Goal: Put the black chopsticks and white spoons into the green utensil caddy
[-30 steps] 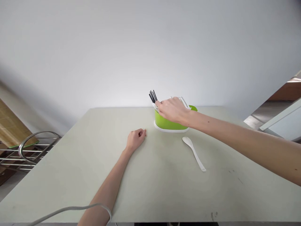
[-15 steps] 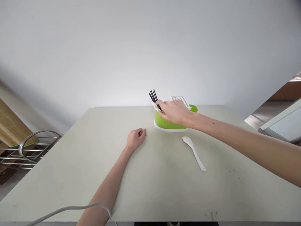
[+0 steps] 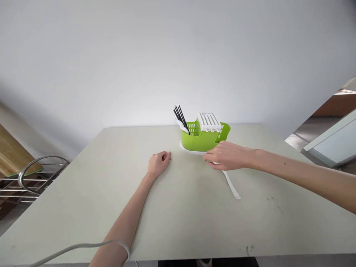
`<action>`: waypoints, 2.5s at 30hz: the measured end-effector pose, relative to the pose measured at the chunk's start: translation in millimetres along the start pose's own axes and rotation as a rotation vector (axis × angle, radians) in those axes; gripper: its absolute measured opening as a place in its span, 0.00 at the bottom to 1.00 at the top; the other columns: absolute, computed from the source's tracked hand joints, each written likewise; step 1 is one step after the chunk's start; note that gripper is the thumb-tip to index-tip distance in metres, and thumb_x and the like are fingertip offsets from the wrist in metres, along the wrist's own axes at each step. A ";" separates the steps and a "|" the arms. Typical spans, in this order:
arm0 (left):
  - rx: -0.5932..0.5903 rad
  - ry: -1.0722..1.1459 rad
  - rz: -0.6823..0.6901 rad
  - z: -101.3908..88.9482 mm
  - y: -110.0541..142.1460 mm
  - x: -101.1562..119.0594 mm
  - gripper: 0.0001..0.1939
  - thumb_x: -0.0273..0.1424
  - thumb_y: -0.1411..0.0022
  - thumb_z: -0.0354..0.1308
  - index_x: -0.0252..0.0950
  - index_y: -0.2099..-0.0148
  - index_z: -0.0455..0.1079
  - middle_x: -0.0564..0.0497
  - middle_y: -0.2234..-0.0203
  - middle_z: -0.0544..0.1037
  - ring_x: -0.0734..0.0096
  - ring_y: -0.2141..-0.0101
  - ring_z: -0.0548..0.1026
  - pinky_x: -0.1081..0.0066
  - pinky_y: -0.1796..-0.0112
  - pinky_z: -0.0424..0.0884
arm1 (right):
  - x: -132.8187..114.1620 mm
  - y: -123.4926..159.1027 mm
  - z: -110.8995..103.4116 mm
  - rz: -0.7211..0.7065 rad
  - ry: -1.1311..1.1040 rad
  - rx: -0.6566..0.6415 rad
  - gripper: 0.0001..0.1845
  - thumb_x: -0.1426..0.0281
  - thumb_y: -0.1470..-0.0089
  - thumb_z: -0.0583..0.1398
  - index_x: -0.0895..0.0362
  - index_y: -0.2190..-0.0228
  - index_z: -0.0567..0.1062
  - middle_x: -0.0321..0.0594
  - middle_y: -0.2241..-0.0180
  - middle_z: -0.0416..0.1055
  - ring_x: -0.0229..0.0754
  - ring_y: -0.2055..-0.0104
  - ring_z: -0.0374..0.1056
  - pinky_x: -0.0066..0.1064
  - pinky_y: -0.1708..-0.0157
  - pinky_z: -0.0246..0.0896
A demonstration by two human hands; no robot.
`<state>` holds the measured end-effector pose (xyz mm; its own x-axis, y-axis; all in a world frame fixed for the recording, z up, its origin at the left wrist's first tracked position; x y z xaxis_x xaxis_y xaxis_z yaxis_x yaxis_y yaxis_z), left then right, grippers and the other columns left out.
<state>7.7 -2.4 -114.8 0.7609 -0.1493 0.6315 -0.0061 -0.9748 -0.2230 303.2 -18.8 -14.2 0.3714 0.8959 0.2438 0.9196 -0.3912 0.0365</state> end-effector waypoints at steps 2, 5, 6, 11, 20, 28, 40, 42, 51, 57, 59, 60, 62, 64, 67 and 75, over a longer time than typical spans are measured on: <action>0.004 -0.009 0.004 0.3 -0.4 -0.3 0.23 0.45 0.30 0.50 0.40 0.74 0.70 0.55 0.82 0.69 0.71 0.78 0.63 0.69 0.70 0.58 | 2.0 10.8 14.5 0.039 0.012 -0.079 0.11 0.72 0.34 0.54 0.56 0.66 0.75 0.39 0.75 0.75 0.38 0.78 0.63 0.34 0.74 0.34; 0.010 -0.019 0.009 0.3 -0.4 0.0 0.23 0.45 0.30 0.50 0.39 0.74 0.70 0.55 0.82 0.69 0.71 0.78 0.62 0.69 0.70 0.58 | 9.9 24.5 32.8 0.161 0.031 -0.131 0.11 0.66 0.32 0.54 0.56 0.62 0.75 0.43 0.70 0.77 0.42 0.74 0.70 0.33 0.74 0.38; 0.010 -0.019 0.010 0.2 -0.3 0.2 0.23 0.45 0.30 0.50 0.39 0.74 0.69 0.55 0.82 0.68 0.71 0.78 0.62 0.69 0.70 0.58 | 12.8 28.1 37.7 0.216 0.028 -0.142 0.13 0.63 0.31 0.55 0.56 0.60 0.75 0.44 0.68 0.78 0.44 0.73 0.71 0.33 0.74 0.40; 0.010 -0.024 0.009 -0.7 0.4 1.4 0.23 0.45 0.31 0.50 0.39 0.74 0.70 0.55 0.81 0.69 0.71 0.78 0.62 0.69 0.70 0.57 | 17.0 35.6 53.7 0.426 -0.070 -0.238 0.20 0.54 0.31 0.55 0.56 0.52 0.73 0.48 0.65 0.80 0.52 0.69 0.77 0.35 0.70 0.51; 0.003 -0.032 0.009 -0.4 0.0 1.0 0.23 0.46 0.30 0.50 0.39 0.74 0.69 0.55 0.81 0.69 0.71 0.78 0.62 0.69 0.70 0.58 | 1.7 25.6 62.2 0.565 -0.241 -0.317 0.20 0.60 0.33 0.56 0.59 0.46 0.70 0.50 0.65 0.80 0.59 0.62 0.79 0.38 0.64 0.59; 0.009 -0.035 0.019 0.0 -0.5 0.2 0.23 0.46 0.30 0.50 0.39 0.74 0.69 0.55 0.81 0.69 0.71 0.78 0.63 0.69 0.70 0.59 | -3.1 16.3 56.4 0.585 -0.382 -0.278 0.18 0.65 0.34 0.54 0.56 0.47 0.74 0.46 0.61 0.81 0.51 0.60 0.78 0.33 0.68 0.59; 0.005 -0.043 0.011 -1.6 1.3 3.1 0.23 0.46 0.30 0.49 0.40 0.75 0.67 0.55 0.81 0.68 0.70 0.77 0.62 0.68 0.70 0.58 | -19.3 -1.1 28.2 0.602 -0.568 -0.138 0.16 0.58 0.33 0.55 0.52 0.53 0.76 0.44 0.53 0.81 0.50 0.54 0.76 0.35 0.63 0.63; 0.005 -0.044 0.016 -1.6 1.6 3.4 0.23 0.46 0.30 0.49 0.40 0.75 0.68 0.54 0.81 0.69 0.70 0.77 0.62 0.68 0.70 0.58 | -25.9 -2.4 32.9 0.573 -0.560 -0.158 0.21 0.54 0.34 0.55 0.53 0.48 0.74 0.47 0.47 0.78 0.53 0.50 0.75 0.38 0.58 0.65; 0.003 -0.052 0.022 -0.6 1.2 2.1 0.24 0.45 0.30 0.49 0.40 0.75 0.69 0.54 0.81 0.70 0.70 0.77 0.63 0.69 0.70 0.59 | -44.0 -13.8 44.3 0.504 -0.474 -0.240 0.16 0.64 0.37 0.60 0.52 0.49 0.75 0.48 0.49 0.78 0.54 0.50 0.75 0.36 0.59 0.64; 0.003 -0.054 0.021 0.0 1.3 1.9 0.23 0.45 0.30 0.50 0.39 0.74 0.69 0.55 0.81 0.70 0.71 0.77 0.64 0.69 0.70 0.59 | -53.0 -21.7 36.1 0.359 -0.575 -0.214 0.07 0.66 0.38 0.61 0.53 0.63 0.80 0.41 0.60 0.82 0.48 0.57 0.76 0.31 0.67 0.57; 0.004 -0.052 0.022 0.2 1.3 1.8 0.23 0.45 0.30 0.49 0.39 0.74 0.69 0.54 0.81 0.70 0.71 0.77 0.64 0.69 0.70 0.59 | -54.2 -23.6 24.3 0.333 -0.667 -0.179 0.07 0.64 0.38 0.63 0.53 0.63 0.80 0.39 0.63 0.82 0.47 0.59 0.76 0.31 0.67 0.56; 0.004 -0.051 0.023 0.3 1.3 1.9 0.23 0.45 0.30 0.49 0.39 0.75 0.69 0.54 0.81 0.70 0.71 0.77 0.63 0.69 0.70 0.58 | -53.3 -24.6 15.8 0.339 -0.721 -0.146 0.07 0.64 0.39 0.63 0.53 0.63 0.81 0.39 0.64 0.82 0.46 0.61 0.76 0.30 0.67 0.57; 0.004 -0.051 0.023 0.2 1.2 2.1 0.24 0.46 0.30 0.49 0.39 0.75 0.68 0.54 0.81 0.70 0.71 0.78 0.63 0.69 0.70 0.58 | -47.8 -26.3 -4.7 0.388 -0.833 -0.060 0.09 0.62 0.38 0.64 0.53 0.62 0.81 0.38 0.66 0.81 0.44 0.64 0.75 0.30 0.67 0.59; 0.002 -0.051 0.019 0.1 1.3 2.2 0.24 0.46 0.30 0.49 0.40 0.75 0.68 0.54 0.81 0.69 0.71 0.78 0.62 0.68 0.71 0.58 | -37.8 -27.4 -27.4 0.445 -0.935 0.046 0.11 0.61 0.38 0.63 0.54 0.61 0.81 0.37 0.68 0.81 0.41 0.70 0.74 0.30 0.67 0.61; 0.004 -0.051 0.019 -0.3 1.5 2.3 0.23 0.46 0.30 0.50 0.40 0.75 0.68 0.54 0.81 0.69 0.71 0.78 0.62 0.68 0.71 0.58 | -15.9 -25.9 -61.7 0.533 -0.911 0.291 0.13 0.57 0.40 0.64 0.54 0.61 0.80 0.34 0.72 0.79 0.40 0.73 0.73 0.31 0.68 0.63; -0.002 -0.064 0.023 0.5 1.5 1.9 0.24 0.45 0.30 0.49 0.40 0.75 0.67 0.55 0.81 0.68 0.71 0.78 0.61 0.68 0.70 0.58 | 29.8 -14.4 -115.5 0.611 -0.448 0.831 0.15 0.55 0.34 0.61 0.52 0.58 0.79 0.39 0.65 0.81 0.45 0.67 0.77 0.38 0.62 0.67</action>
<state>9.5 -4.0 -114.3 0.8007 -0.1607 0.5771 -0.0254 -0.9716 -0.2352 286.2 -10.7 104.5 0.6478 0.6623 -0.3766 0.3052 -0.6784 -0.6682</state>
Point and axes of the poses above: each hand's wrist, its own y-axis away from the middle knuckle, its own z-axis out of the palm, x = y × z, the point moved 3 cm from there along -y, towards the middle knuckle
